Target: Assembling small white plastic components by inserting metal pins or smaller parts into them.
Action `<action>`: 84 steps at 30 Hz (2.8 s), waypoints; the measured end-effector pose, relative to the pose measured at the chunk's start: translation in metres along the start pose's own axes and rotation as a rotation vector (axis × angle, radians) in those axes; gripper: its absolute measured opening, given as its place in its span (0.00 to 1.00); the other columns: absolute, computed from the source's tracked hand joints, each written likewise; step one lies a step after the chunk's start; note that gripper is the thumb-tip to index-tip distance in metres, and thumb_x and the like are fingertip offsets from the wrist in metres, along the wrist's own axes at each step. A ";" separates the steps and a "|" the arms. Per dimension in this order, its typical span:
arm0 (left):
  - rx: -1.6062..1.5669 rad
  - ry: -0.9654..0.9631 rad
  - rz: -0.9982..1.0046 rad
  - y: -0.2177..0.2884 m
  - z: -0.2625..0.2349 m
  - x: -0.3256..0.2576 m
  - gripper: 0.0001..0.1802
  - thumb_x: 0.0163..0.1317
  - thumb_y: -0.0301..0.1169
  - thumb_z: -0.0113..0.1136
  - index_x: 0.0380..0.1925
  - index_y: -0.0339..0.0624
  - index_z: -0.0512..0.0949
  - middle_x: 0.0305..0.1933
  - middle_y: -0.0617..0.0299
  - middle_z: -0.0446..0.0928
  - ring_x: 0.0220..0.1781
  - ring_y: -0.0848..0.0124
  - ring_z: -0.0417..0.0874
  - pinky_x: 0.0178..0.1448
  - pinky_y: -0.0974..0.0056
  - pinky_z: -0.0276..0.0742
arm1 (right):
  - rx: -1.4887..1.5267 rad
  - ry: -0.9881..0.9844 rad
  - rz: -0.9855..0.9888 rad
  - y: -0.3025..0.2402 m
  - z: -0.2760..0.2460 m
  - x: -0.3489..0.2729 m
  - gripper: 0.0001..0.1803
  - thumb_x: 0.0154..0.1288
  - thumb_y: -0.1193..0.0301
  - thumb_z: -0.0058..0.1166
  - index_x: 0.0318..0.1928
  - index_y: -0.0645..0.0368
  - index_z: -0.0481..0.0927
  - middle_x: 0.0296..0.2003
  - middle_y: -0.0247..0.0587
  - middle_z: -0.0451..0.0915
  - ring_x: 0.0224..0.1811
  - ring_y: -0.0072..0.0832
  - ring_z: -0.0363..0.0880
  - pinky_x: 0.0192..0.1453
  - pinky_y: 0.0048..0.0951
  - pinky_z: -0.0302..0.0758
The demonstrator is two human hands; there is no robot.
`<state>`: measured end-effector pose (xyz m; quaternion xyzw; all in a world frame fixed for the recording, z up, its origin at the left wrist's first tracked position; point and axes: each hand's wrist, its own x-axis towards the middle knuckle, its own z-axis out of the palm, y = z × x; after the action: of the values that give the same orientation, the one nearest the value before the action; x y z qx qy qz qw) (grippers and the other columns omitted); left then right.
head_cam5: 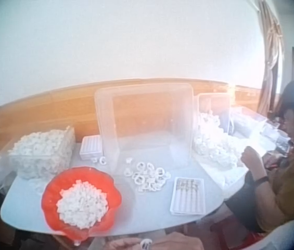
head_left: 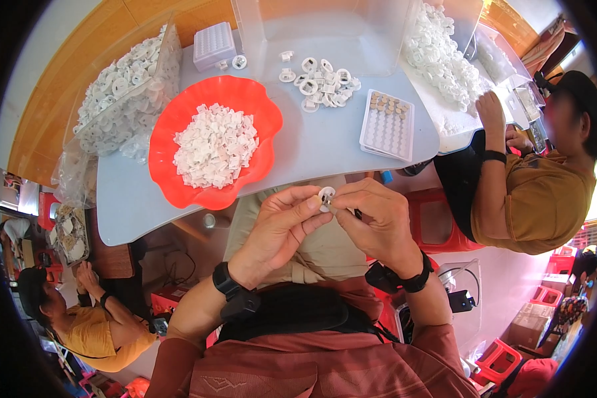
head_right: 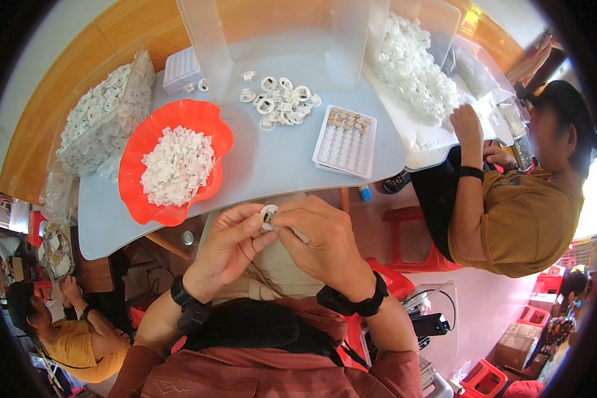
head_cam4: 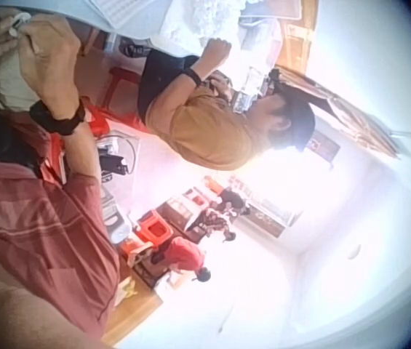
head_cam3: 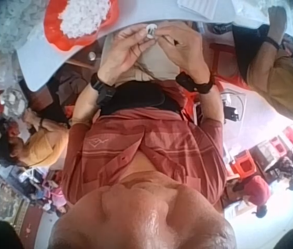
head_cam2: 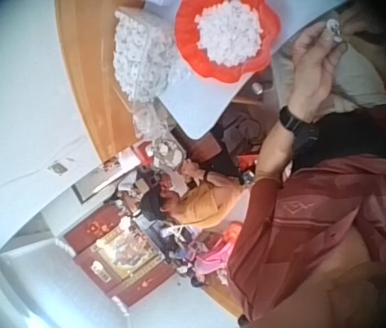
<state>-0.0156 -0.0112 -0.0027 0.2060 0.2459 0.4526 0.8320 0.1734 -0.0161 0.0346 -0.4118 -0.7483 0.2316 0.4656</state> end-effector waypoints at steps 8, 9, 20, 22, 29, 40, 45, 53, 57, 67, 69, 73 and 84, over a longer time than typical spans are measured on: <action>0.030 0.015 0.011 -0.005 0.001 -0.001 0.11 0.68 0.24 0.59 0.50 0.37 0.80 0.51 0.58 0.81 0.53 0.70 0.83 0.60 0.63 0.83 | -0.043 0.015 -0.001 -0.003 -0.001 0.000 0.09 0.52 0.84 0.62 0.34 0.60 0.82 0.33 0.44 0.84 0.35 0.40 0.82 0.39 0.34 0.79; 0.027 0.011 0.011 -0.005 0.001 -0.001 0.11 0.68 0.24 0.59 0.50 0.37 0.80 0.51 0.59 0.82 0.52 0.71 0.83 0.60 0.63 0.83 | -0.076 0.007 -0.001 -0.005 -0.001 0.000 0.09 0.52 0.83 0.62 0.34 0.60 0.81 0.33 0.43 0.84 0.35 0.40 0.82 0.39 0.34 0.79; 0.092 0.048 0.040 -0.009 0.005 -0.002 0.11 0.68 0.23 0.59 0.49 0.36 0.79 0.51 0.57 0.81 0.53 0.70 0.83 0.60 0.62 0.83 | -0.195 0.028 -0.118 -0.003 0.001 0.000 0.10 0.52 0.83 0.61 0.36 0.59 0.81 0.32 0.41 0.83 0.33 0.40 0.81 0.37 0.35 0.79; 0.104 0.056 0.050 -0.009 0.005 -0.002 0.11 0.68 0.23 0.59 0.49 0.36 0.79 0.50 0.57 0.81 0.53 0.71 0.83 0.60 0.62 0.83 | -0.136 0.005 -0.065 -0.001 0.000 0.000 0.09 0.52 0.83 0.61 0.36 0.60 0.82 0.31 0.43 0.82 0.33 0.43 0.80 0.38 0.35 0.79; 0.127 0.002 0.031 -0.011 0.005 -0.004 0.11 0.68 0.23 0.59 0.48 0.35 0.79 0.48 0.56 0.82 0.50 0.69 0.84 0.59 0.62 0.83 | 0.193 -0.144 0.403 -0.001 -0.016 0.003 0.04 0.57 0.81 0.63 0.34 0.62 0.82 0.28 0.39 0.83 0.29 0.26 0.81 0.35 0.26 0.77; 0.077 -0.004 -0.031 -0.004 0.008 -0.005 0.11 0.67 0.24 0.61 0.48 0.36 0.80 0.49 0.56 0.82 0.51 0.70 0.84 0.59 0.63 0.84 | 0.150 -0.098 0.461 0.009 -0.045 0.024 0.03 0.61 0.83 0.61 0.32 0.67 0.80 0.30 0.31 0.80 0.31 0.16 0.78 0.35 0.19 0.75; 0.059 0.000 -0.038 -0.004 0.007 -0.003 0.11 0.67 0.24 0.61 0.48 0.35 0.80 0.49 0.56 0.82 0.51 0.69 0.84 0.58 0.64 0.84 | -0.426 0.018 0.211 0.037 -0.069 0.056 0.07 0.61 0.73 0.58 0.39 0.61 0.85 0.36 0.47 0.82 0.35 0.47 0.81 0.41 0.40 0.76; 0.074 0.016 -0.029 -0.003 0.006 -0.002 0.11 0.67 0.23 0.60 0.48 0.33 0.80 0.49 0.54 0.82 0.51 0.66 0.84 0.58 0.62 0.85 | -0.799 -0.121 0.107 0.064 -0.074 0.088 0.15 0.62 0.69 0.59 0.50 0.54 0.83 0.53 0.44 0.78 0.48 0.48 0.78 0.49 0.41 0.77; 0.063 0.016 -0.024 -0.003 0.005 -0.002 0.10 0.67 0.22 0.59 0.48 0.33 0.80 0.50 0.54 0.82 0.52 0.67 0.84 0.58 0.62 0.85 | -0.774 -0.123 0.012 0.074 -0.073 0.093 0.25 0.59 0.58 0.63 0.56 0.54 0.81 0.63 0.48 0.73 0.67 0.50 0.67 0.64 0.41 0.72; 0.059 0.041 -0.038 -0.004 0.003 0.000 0.10 0.67 0.22 0.60 0.47 0.34 0.80 0.49 0.54 0.82 0.51 0.67 0.85 0.57 0.62 0.86 | -0.755 -0.354 -0.022 0.086 -0.069 0.094 0.24 0.63 0.52 0.58 0.50 0.56 0.84 0.63 0.46 0.74 0.70 0.54 0.63 0.71 0.49 0.61; 0.056 0.043 -0.031 -0.004 0.002 0.000 0.10 0.67 0.23 0.60 0.47 0.34 0.80 0.49 0.54 0.82 0.50 0.67 0.85 0.56 0.62 0.86 | -0.725 -0.341 -0.038 0.087 -0.069 0.092 0.21 0.64 0.53 0.57 0.46 0.57 0.86 0.61 0.46 0.76 0.69 0.53 0.64 0.70 0.48 0.62; 0.054 0.035 -0.022 -0.005 0.001 0.000 0.10 0.67 0.23 0.60 0.47 0.34 0.80 0.48 0.54 0.83 0.50 0.67 0.85 0.56 0.62 0.86 | -0.688 -0.323 -0.042 0.088 -0.070 0.089 0.21 0.64 0.54 0.58 0.47 0.57 0.85 0.59 0.46 0.77 0.68 0.52 0.65 0.70 0.48 0.62; 0.053 0.049 -0.036 -0.006 0.002 0.000 0.10 0.67 0.23 0.59 0.47 0.34 0.80 0.48 0.54 0.83 0.50 0.68 0.85 0.56 0.63 0.86 | -0.653 -0.243 -0.027 0.091 -0.067 0.080 0.22 0.64 0.54 0.58 0.49 0.56 0.85 0.58 0.47 0.77 0.66 0.50 0.68 0.67 0.44 0.67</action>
<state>-0.0108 -0.0147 -0.0049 0.2124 0.2817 0.4359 0.8280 0.2514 0.0984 0.0396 -0.4985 -0.8383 0.0213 0.2198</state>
